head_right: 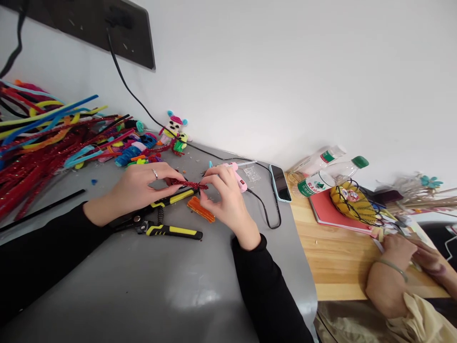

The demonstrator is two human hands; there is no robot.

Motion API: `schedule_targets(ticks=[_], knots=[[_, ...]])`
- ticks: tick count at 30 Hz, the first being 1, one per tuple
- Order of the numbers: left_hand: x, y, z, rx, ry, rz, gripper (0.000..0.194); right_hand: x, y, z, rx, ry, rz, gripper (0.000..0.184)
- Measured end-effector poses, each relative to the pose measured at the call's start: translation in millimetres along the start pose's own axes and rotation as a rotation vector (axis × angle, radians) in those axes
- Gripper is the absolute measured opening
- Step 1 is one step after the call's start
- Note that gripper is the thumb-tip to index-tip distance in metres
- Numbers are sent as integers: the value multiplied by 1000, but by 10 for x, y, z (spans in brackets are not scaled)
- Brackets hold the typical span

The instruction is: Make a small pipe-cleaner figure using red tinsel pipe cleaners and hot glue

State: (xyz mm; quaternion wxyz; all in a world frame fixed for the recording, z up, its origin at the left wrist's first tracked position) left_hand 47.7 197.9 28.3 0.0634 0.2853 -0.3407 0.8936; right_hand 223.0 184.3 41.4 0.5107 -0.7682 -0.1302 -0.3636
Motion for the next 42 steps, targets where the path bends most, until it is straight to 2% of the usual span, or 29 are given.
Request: schedule_targets(ticks=[10, 21, 29, 42], knots=[[76, 1, 134, -86, 66, 36, 6, 91, -41, -117, 7, 28, 16, 17], [133, -4, 244, -86, 88, 7, 12, 158, -74, -178, 4, 27, 13, 18], [115, -6, 207, -48, 104, -12, 15, 157, -93, -173, -11, 40, -4, 20], [114, 31, 187, -66, 97, 14, 16, 150, -78, -161, -15, 31, 4, 20]])
Point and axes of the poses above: each hand's wrist, its own y-axis away from the middle knuckle, its own x-axis out of the back of the hand, z = x × y, the point moved 8 cm from there along -y, towards the middle knuckle, and after that the axes turned 11 degrees about x, right-handed, at the moved point
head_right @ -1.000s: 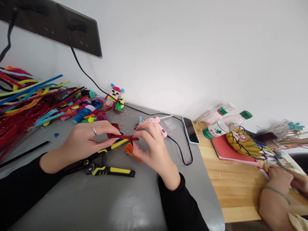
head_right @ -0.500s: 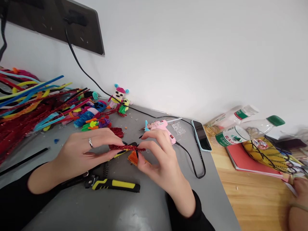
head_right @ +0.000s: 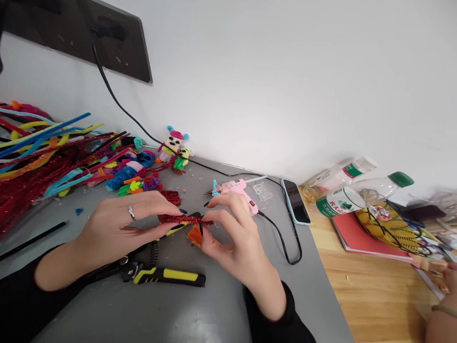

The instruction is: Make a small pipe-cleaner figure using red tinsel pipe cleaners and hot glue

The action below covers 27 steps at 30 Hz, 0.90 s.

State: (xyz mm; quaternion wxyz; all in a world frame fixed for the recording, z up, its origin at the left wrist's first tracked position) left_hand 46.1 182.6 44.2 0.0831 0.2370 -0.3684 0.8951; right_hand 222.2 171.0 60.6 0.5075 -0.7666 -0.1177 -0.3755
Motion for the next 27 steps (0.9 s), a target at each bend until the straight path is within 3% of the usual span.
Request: schedule_targets(ticks=[27], knots=[[20, -44, 31, -8, -23, -10, 15, -28, 21, 39, -37, -36, 10, 20]])
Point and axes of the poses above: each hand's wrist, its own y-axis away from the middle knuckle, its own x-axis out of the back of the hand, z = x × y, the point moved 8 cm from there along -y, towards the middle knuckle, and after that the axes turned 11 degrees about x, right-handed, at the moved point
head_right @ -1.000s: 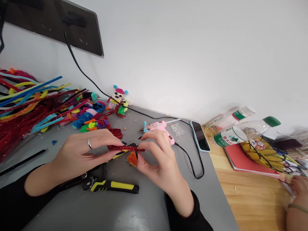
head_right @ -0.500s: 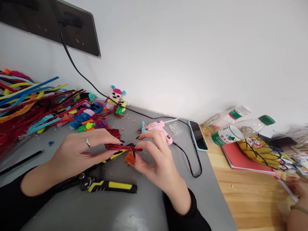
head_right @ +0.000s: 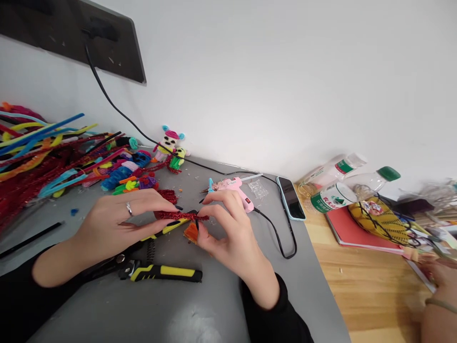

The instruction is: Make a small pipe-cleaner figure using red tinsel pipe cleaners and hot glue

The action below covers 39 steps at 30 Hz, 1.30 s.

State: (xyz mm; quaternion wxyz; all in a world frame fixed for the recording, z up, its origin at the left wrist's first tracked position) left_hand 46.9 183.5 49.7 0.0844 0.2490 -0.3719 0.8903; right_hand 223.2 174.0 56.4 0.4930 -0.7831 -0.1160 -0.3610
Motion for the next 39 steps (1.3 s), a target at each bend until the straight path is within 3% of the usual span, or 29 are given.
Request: schedule_targets(ticks=[27, 39], knots=[[4, 14, 20, -90, -34, 38, 16, -26, 20, 17, 15, -5, 23, 17], [-26, 50, -52, -57, -29, 33, 14, -19, 11, 27, 13, -7, 29, 18]])
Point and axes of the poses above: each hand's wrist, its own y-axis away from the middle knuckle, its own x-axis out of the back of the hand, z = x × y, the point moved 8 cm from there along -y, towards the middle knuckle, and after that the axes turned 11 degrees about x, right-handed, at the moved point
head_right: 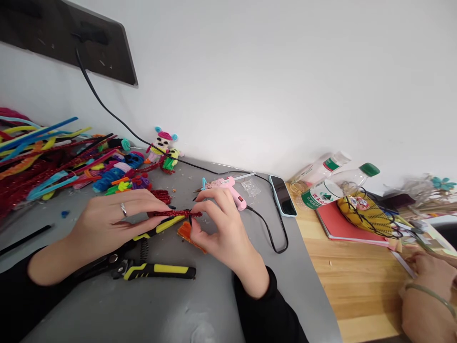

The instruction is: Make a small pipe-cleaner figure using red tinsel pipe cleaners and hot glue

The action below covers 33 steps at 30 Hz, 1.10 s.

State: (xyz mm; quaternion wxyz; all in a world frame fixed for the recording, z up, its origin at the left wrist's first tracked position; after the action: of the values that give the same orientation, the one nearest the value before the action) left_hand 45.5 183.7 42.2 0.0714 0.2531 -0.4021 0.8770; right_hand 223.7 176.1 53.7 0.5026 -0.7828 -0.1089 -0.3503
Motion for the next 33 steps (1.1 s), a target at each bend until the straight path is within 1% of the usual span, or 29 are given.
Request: schedule_targets(ticks=[5, 10, 14, 22, 33], knots=[[3, -2, 4, 9, 10, -9, 16, 1, 12, 15, -3, 1, -1, 19], [20, -39, 9, 23, -1, 12, 14, -10, 10, 13, -9, 8, -4, 18], [10, -40, -1, 31, -10, 0, 14, -12, 5, 4, -4, 14, -5, 18], [-7, -3, -2, -3, -21, 3, 13, -7, 8, 9, -4, 4, -1, 18], [12, -15, 7, -13, -46, 15, 15, -20, 15, 19, -14, 0, -10, 17]])
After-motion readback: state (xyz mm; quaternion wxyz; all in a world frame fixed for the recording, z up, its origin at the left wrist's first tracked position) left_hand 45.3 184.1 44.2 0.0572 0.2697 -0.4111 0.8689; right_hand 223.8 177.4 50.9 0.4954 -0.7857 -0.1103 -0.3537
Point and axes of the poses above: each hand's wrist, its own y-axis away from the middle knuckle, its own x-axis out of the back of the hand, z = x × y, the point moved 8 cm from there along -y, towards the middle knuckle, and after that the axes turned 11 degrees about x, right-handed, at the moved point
